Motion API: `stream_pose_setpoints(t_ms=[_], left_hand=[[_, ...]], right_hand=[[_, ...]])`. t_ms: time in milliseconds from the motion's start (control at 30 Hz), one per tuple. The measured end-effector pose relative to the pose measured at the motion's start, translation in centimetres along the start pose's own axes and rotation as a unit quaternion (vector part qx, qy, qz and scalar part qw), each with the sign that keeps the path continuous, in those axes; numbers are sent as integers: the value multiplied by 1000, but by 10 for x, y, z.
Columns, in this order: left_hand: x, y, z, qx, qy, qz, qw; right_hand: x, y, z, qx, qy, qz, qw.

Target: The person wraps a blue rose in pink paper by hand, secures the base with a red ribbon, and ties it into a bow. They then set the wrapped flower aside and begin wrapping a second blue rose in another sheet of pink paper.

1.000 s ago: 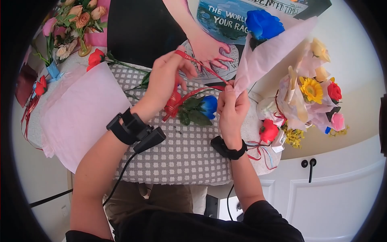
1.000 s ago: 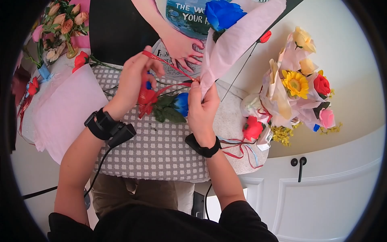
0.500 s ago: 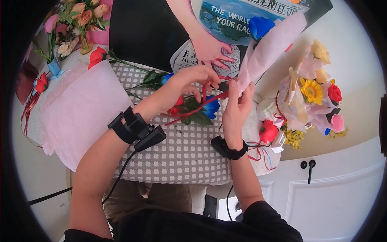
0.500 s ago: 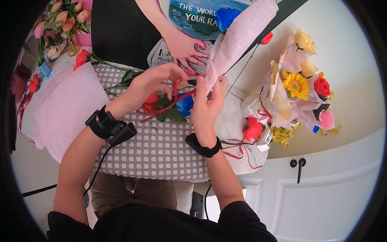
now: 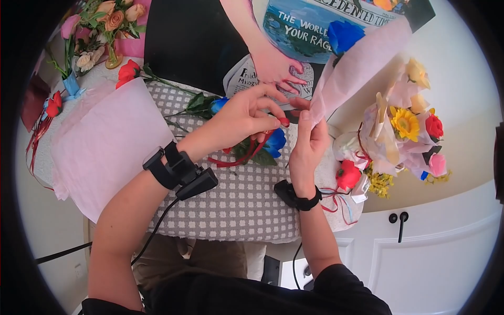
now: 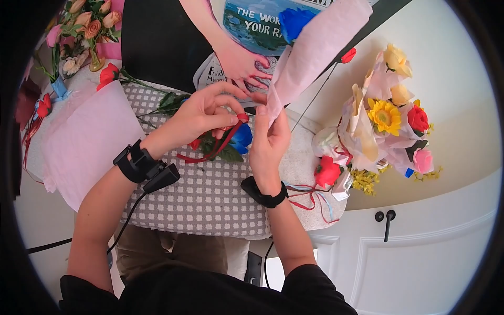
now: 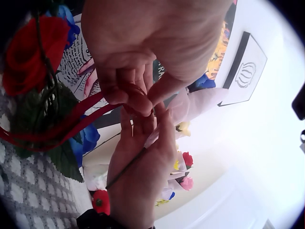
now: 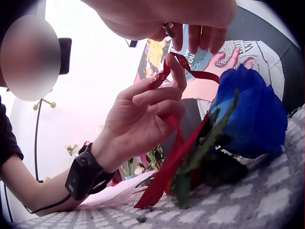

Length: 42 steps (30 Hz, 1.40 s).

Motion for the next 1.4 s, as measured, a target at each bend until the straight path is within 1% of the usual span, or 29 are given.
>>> stream_pose_setpoints(t_ms=[33, 100, 167, 233, 267, 300, 367, 433, 500, 533, 567, 600, 633, 667, 700, 733, 767, 833, 867, 933, 967, 1000, 1067, 1167, 1200, 1267, 1300, 1367, 1400], left_hand=[[0, 1, -1, -13, 4, -11, 1000], [-1, -1, -1, -25, 7, -21, 999], [-3, 3, -4, -27, 0, -67, 997], [-1, 6, -2, -42, 12, -47, 998], [1, 7, -1, -57, 25, -28, 998], [0, 6, 1, -57, 26, -28, 998], [-3, 1, 9, -72, 60, -27, 995], [-7, -8, 14, -64, 54, -40, 996], [-6, -5, 13, -56, 49, -52, 996], [-4, -8, 11, -84, 19, -16, 996], [-2, -9, 7, -111, -10, 20, 994], [-1, -7, 6, -111, -10, 21, 994], [0, -8, 3, -116, -18, 44, 992], [0, -10, -1, -121, -27, 67, 990], [0, -13, -3, -121, -27, 67, 990], [-2, -11, -4, -90, -1, 7, 996], [-2, -4, -5, -58, 24, -53, 997], [-1, -3, -5, -50, 33, -58, 996], [-1, -1, -4, -43, 43, -64, 996], [-3, -5, -1, -21, 24, -55, 998], [-3, -5, -1, -1, 5, -48, 999], [-2, -6, 2, 0, 6, -48, 999], [0, -8, 1, -4, -21, -7, 1000], [3, -4, -3, -13, -18, 16, 1000], [2, -5, -4, -13, -19, 17, 1000], [1, -4, -6, -20, -20, 2, 1000], [1, -6, -6, -20, -20, 2, 1000], [0, -5, -8, -43, -25, -51, 997], [0, -6, -7, -43, -23, -52, 997]], right_hand=[[0, 0, -1, 0, 0, 0, 1000], [1, 4, -6, -30, -35, -39, 998], [3, 12, -8, -24, -45, -53, 997], [5, 14, -8, -17, -54, -66, 996], [7, 13, -9, -37, -63, -93, 993], [8, 13, -10, -57, -73, -120, 988], [8, 10, -8, -45, -61, -118, 990], [8, 10, -6, -33, -48, -116, 991], [6, 8, 1, -32, -5, -62, 998], [6, 10, 2, -32, -6, -62, 998], [5, 9, 6, -44, 27, -26, 998], [5, 8, 12, -57, 59, 10, 997], [3, 11, 15, -68, 43, 58, 995], [2, 10, 17, -68, 43, 58, 995], [2, 3, 17, -27, 22, 84, 996], [3, -2, 15, 14, 2, 109, 994], [2, -4, 14, 14, 3, 109, 994], [3, -8, 1, 27, -70, 106, 991], [4, -11, -1, 28, -70, 106, 992], [7, -4, -13, -74, -128, -16, 989], [8, -4, -16, -75, -126, -14, 989], [7, 1, -15, -76, -127, -15, 989], [5, 7, -7, -15, -83, 33, 996], [5, 6, -5, -41, -81, 4, 996], [6, 2, -7, -40, -80, 4, 996], [8, -2, -11, -55, -82, -46, 994], [9, -1, -11, -54, -82, -46, 994], [9, 1, -12, -69, -85, -51, 993], [9, 1, -11, -69, -86, -51, 993]])
Point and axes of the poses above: each hand's wrist, its own x-axis away from the middle knuckle, its own z-axis out of the back of the hand, y = z × x, the point moved 6 cm from there along -x, towards the middle knuckle, and after that the axes turned 1 degree about y, right-handed, at the moved point
